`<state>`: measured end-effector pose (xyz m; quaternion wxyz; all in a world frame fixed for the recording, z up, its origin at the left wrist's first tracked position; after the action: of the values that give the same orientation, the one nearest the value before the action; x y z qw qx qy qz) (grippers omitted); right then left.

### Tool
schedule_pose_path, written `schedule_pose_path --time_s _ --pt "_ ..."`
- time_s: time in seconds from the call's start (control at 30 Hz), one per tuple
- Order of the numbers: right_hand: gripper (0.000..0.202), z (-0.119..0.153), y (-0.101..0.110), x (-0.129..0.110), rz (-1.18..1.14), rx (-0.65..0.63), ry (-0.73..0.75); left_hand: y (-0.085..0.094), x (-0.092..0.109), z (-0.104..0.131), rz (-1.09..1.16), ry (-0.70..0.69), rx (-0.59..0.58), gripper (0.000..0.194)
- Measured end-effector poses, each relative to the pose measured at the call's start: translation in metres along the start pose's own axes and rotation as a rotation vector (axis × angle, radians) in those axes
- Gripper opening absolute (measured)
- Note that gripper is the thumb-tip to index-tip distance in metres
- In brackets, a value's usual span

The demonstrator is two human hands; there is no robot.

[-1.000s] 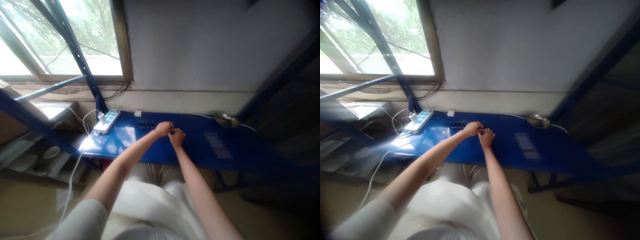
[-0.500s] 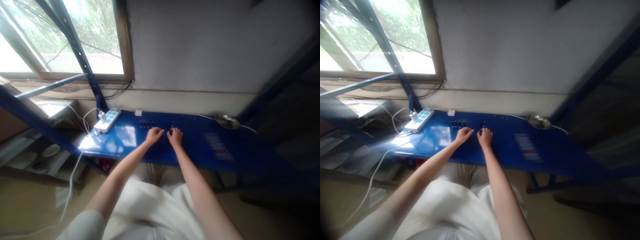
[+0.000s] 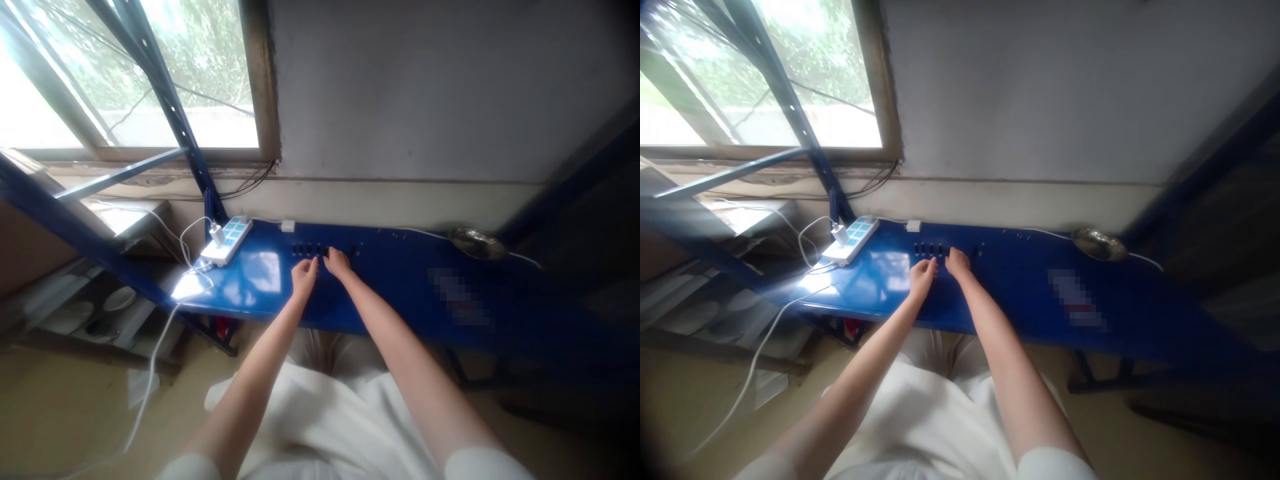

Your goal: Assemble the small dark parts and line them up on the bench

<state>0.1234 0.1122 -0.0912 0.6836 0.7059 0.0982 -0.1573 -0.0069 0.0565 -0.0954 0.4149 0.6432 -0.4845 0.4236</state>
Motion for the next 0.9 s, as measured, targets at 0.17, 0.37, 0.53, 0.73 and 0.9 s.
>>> schedule_pose_path --time_s 0.17,0.37,0.53,0.73,0.9 --pt "0.024 -0.008 0.0 0.0 -0.044 -0.028 -0.055 -0.001 -0.001 0.0 -0.034 0.013 -0.012 0.042" --pt "0.03 -0.012 0.002 -0.003 -0.028 -0.069 -0.039 0.0 -0.002 -0.001 -0.042 0.028 -0.002 0.043" --pt "0.029 -0.016 0.0 -0.001 -0.035 -0.073 -0.028 0.0 -0.005 -0.001 -0.019 0.038 0.016 0.043" --pt "0.033 -0.011 0.002 0.001 -0.065 -0.057 -0.02 0.001 -0.005 -0.001 0.017 0.033 0.021 0.042" --pt "0.024 0.001 0.019 0.018 -0.194 -0.041 0.005 0.002 -0.005 -0.001 0.029 0.067 0.012 0.039"
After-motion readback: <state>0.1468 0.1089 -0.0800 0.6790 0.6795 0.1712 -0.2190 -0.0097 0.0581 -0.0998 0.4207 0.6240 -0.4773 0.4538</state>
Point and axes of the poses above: each hand's wrist, its own z-axis away from the middle knuckle, its own y-axis out of the back of the hand, x = y × z, the point moved 6 cm from there along -z, towards the middle knuckle, and after that the axes turned 4 degrees about -y, right-handed, at the moved point
